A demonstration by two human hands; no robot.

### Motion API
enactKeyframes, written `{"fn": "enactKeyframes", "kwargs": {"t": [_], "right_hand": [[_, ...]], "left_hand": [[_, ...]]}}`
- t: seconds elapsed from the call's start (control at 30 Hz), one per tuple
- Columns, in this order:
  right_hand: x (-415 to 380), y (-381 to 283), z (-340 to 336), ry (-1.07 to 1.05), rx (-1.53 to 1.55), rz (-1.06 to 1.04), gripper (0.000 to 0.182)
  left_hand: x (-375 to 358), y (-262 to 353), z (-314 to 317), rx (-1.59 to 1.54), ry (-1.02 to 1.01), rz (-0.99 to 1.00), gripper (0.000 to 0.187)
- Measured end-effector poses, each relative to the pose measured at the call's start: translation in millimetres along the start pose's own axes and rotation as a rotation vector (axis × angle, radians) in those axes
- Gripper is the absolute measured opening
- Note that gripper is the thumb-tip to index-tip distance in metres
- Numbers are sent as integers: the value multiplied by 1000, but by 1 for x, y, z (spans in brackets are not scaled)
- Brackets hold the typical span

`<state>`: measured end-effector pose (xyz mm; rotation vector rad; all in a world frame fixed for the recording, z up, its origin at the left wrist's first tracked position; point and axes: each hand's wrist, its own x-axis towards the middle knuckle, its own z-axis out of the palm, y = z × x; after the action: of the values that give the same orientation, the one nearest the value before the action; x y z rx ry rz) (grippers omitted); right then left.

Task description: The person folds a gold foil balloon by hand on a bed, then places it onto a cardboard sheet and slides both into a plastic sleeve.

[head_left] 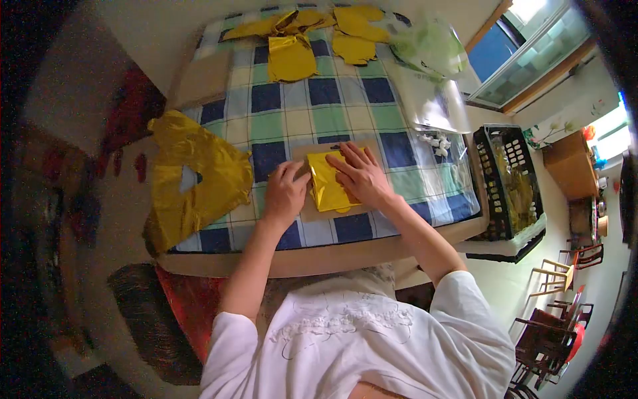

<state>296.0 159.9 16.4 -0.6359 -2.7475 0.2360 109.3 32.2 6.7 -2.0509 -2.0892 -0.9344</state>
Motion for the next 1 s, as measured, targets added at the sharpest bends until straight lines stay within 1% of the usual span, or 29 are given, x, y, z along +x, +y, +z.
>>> {"fn": "enactKeyframes", "kwargs": {"t": [0.07,0.17,0.27,0.37,0.47,0.57,0.67,0.77,0.87,1.0], "right_hand": [[0,-1,-1,-8,5,12,46],[-1,-1,-1,-14,4,10,45],[-1,1,1,-7,-7,-9,45],[-1,-1,-2,-4,25,7,45],[0,-1,-2,-6,0,-5,45],[-1,-2,-2,1,-13,-9,45],[-4,7,-2,59,98,-6,43],[-9,19,-8,250,508,194,42],[-19,46,1,385,421,285,40],[-21,43,6,321,174,223,41]], "left_hand": [[1,1,-3,24,-3,56,19],[-1,-1,-4,34,-64,107,20],[1,-5,2,-103,-46,37,20],[4,-3,-5,-207,0,-196,20],[6,5,-6,-64,147,-38,19],[10,11,-11,1,80,110,21],[2,-3,12,0,-37,23,24],[-1,-5,21,-30,-11,1,26],[-2,1,18,-61,43,9,30],[-2,5,15,-51,53,-4,44]]}}
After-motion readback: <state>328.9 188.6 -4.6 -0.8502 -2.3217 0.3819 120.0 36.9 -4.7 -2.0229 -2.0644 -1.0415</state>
